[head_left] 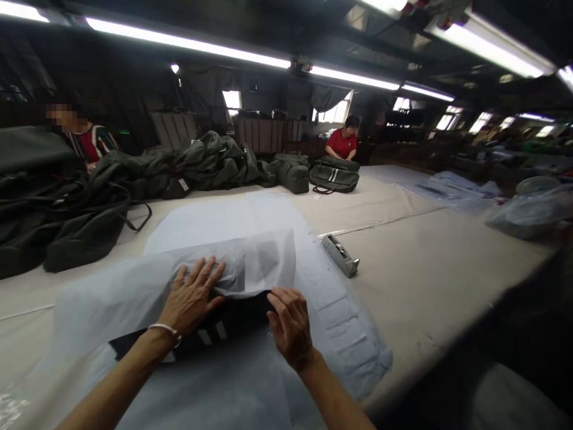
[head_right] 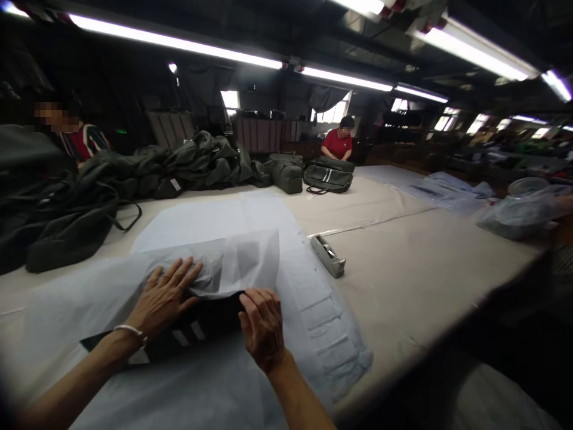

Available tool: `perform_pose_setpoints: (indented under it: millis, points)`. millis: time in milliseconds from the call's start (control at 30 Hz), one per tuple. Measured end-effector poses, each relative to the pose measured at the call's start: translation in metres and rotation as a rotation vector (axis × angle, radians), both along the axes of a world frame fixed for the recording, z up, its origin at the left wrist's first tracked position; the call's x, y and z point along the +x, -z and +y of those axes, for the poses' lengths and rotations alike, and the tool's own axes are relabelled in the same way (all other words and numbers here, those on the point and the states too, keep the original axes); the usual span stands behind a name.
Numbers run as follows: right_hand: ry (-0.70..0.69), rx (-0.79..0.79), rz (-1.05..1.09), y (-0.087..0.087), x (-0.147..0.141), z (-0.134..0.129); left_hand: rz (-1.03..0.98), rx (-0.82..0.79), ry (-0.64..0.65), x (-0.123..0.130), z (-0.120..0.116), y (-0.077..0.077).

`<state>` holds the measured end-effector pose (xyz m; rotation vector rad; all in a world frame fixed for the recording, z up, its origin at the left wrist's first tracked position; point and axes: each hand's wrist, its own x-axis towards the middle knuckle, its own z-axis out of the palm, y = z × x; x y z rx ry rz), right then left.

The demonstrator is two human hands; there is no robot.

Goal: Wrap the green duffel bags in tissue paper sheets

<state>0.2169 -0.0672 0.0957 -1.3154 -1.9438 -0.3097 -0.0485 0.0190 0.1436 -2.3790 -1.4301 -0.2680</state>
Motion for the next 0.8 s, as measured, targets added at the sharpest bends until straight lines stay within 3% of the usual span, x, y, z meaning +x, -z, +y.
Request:
perform_pose_setpoints:
  millis: [133,233,333,500,633,700,800]
  points:
    - [0.208,-0.228,-0.063,0.075,0.056,0.011,0.056,0.031,0.027,-0.009,0.001,0.002]
    - [0.126,-0.368,-0.159,0.126,0.081,0.043,0.074,0.028,0.032,-0.012,0.001,0.000]
    - [0.045,-0.437,-0.183,0.156,0.091,0.068,0.079,0.007,0.041,-0.014,0.003,0.002]
    - [0.008,-0.501,-0.218,0.174,0.095,0.073,0.033,-0.032,0.049,-0.008,0.000,-0.003]
    - [-0.070,-0.496,-0.205,0.170,0.109,0.065,-0.189,0.008,0.019,-0.017,-0.031,-0.021]
    - [-0.072,-0.447,-0.068,0.165,0.125,0.076,-0.487,0.084,-0.114,-0.038,-0.053,-0.025]
    - [0.037,-0.535,0.379,0.154,0.139,0.114,-1.087,0.272,-0.534,-0.088,-0.081,-0.013]
